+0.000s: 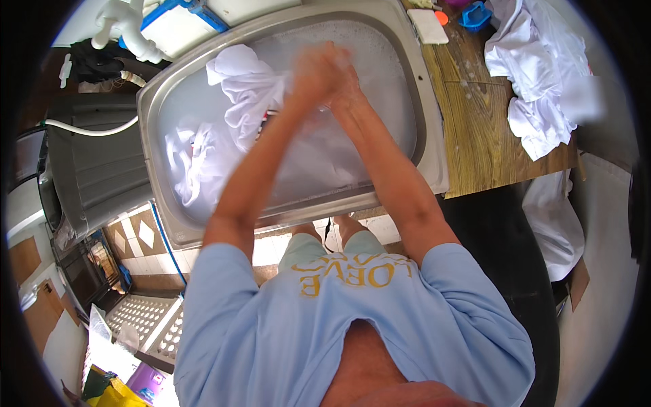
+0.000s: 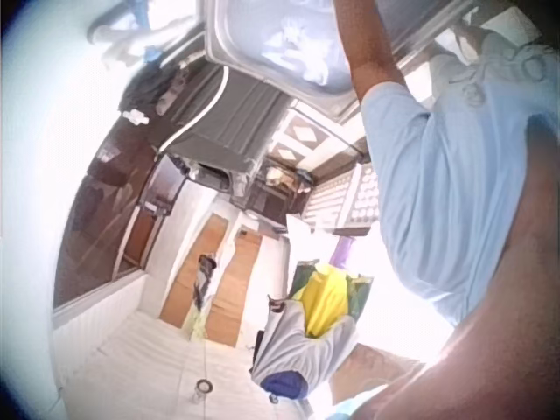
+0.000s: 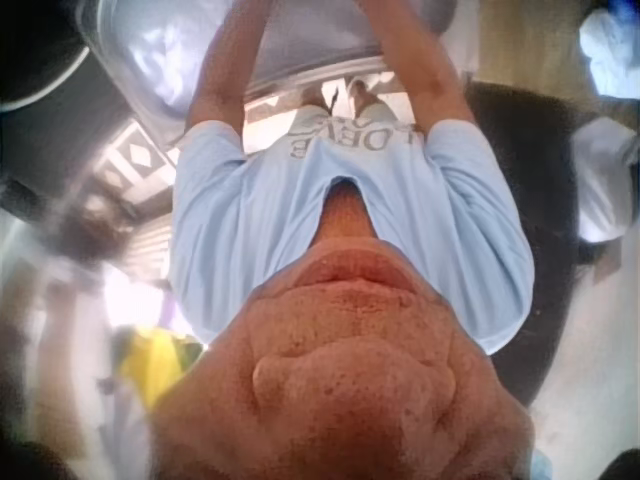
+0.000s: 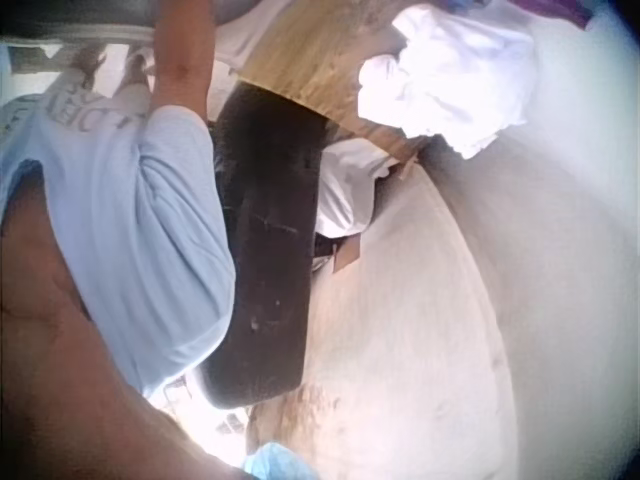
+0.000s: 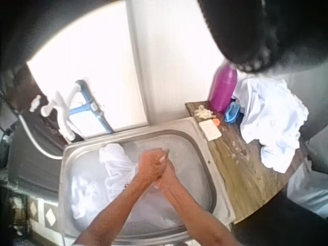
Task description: The person washes white garments by hand in a sink filled with soapy water, rubbing the fabric together and rinsing them before placing them into a washing machine.
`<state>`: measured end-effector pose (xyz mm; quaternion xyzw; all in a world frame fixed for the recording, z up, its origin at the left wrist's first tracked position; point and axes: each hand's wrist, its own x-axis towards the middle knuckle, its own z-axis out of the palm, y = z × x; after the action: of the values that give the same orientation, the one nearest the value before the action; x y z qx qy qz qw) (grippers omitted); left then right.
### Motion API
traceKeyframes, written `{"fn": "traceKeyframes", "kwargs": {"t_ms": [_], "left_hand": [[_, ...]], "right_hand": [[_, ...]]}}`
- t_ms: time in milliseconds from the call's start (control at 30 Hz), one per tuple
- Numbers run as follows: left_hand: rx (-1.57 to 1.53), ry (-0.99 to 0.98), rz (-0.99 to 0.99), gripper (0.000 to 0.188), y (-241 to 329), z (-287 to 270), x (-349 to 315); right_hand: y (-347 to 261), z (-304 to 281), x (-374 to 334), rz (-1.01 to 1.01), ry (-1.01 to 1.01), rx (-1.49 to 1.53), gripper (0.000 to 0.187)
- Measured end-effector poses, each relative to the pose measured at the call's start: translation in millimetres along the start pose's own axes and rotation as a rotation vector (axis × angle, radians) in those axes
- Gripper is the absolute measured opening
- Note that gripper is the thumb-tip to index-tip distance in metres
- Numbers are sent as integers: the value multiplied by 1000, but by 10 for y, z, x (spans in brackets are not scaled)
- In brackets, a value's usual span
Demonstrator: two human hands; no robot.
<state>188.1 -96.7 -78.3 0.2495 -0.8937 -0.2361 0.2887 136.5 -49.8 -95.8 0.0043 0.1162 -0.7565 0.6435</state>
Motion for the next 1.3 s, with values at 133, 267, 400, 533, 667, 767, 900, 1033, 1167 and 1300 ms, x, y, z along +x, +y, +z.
{"fn": "traceKeyframes", "kwargs": {"t_ms": [133, 267, 400, 533, 667, 767, 900, 1033, 1167, 1300], "left_hand": [[-168, 7, -129, 19, -89, -369, 264], [-74, 106, 87, 21, 7, 15, 99], [-275, -103, -327, 26, -134, -265, 348], [104, 120, 160, 25, 178, 181, 15], [170, 178, -210, 24, -198, 622, -48], [-259, 12, -263, 21, -62, -324, 233], [-151, 167, 118, 18, 32, 69, 2], [-186, 47, -133, 19, -234, -20, 183], [-10, 170, 81, 18, -101, 121, 38], [-110, 187, 23, 22, -107, 154, 65]], "right_hand": [[150, 298, -42, -184, 313, -138, 42], [-86, 8, -160, -131, 239, -137, 38], [87, 173, -88, -175, 338, -123, 36], [-211, -693, 163, 7, -444, 73, 46], [-4, 50, -42, -68, 19, -113, 48], [144, 250, -99, -148, 288, -79, 42], [-99, -202, -8, 27, -548, 201, 52], [93, 216, -150, -149, 413, -120, 54], [56, 174, -189, -172, 375, -210, 51], [-95, 221, -250, -162, 487, -298, 57]]}}
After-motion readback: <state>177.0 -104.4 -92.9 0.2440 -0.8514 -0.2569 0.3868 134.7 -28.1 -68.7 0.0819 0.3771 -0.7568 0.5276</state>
